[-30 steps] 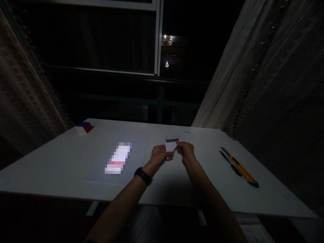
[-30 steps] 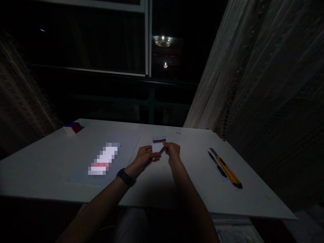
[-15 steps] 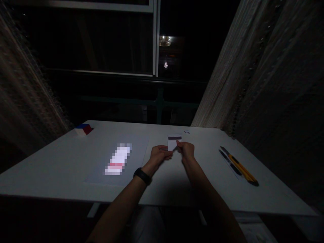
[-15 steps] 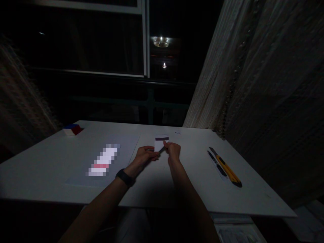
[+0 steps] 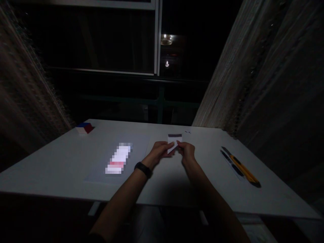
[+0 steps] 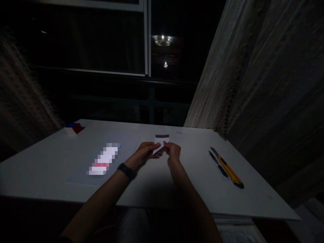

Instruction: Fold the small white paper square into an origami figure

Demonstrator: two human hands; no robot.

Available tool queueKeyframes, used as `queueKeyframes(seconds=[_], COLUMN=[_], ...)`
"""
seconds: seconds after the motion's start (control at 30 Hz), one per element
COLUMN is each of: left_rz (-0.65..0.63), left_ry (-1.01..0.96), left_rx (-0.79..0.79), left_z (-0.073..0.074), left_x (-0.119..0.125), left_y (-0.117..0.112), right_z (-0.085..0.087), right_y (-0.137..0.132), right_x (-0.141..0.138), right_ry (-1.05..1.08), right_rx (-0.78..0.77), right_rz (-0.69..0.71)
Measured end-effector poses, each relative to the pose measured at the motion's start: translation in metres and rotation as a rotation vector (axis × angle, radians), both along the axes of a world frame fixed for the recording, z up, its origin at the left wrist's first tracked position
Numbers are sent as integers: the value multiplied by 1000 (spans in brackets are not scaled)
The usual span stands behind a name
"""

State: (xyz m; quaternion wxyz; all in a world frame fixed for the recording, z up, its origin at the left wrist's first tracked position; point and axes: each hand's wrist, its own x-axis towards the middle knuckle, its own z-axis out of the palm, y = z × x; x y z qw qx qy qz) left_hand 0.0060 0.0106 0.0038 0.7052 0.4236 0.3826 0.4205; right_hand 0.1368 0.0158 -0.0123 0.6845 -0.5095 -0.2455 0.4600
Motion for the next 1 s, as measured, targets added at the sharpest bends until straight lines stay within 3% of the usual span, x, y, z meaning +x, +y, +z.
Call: queueKeyframes(seconds=[0.2,0.3,0.4,0.5,0.6,0.77,0.87,1.0], left_rz=[-44,-69,-132,-144,-224,-474,-419,-255], left_ry=[38,72,91,112,130,249,322,307], left_rx=[57,65,24,-1,26,136,198,260], left_z=[2,4,6,6,4,6,6,-3], left_x=[2,-3,-13,-20,-21,-25,-24,-12], left_y=[6,6,5,8,11,13,16,22], right_z=[-1,1,5,10,16,18,14,6], right_y=[2,6,5,0,-4,-4,-3,-5], right_x=[3,16,32,41,40,43,46,42], right_ry=[43,118,80,-75,-369,-848,-932,-771], right_rx=[18,-15,7,163,263,192,193,209], right_rz=[19,-33,11,216,338,286,264,246])
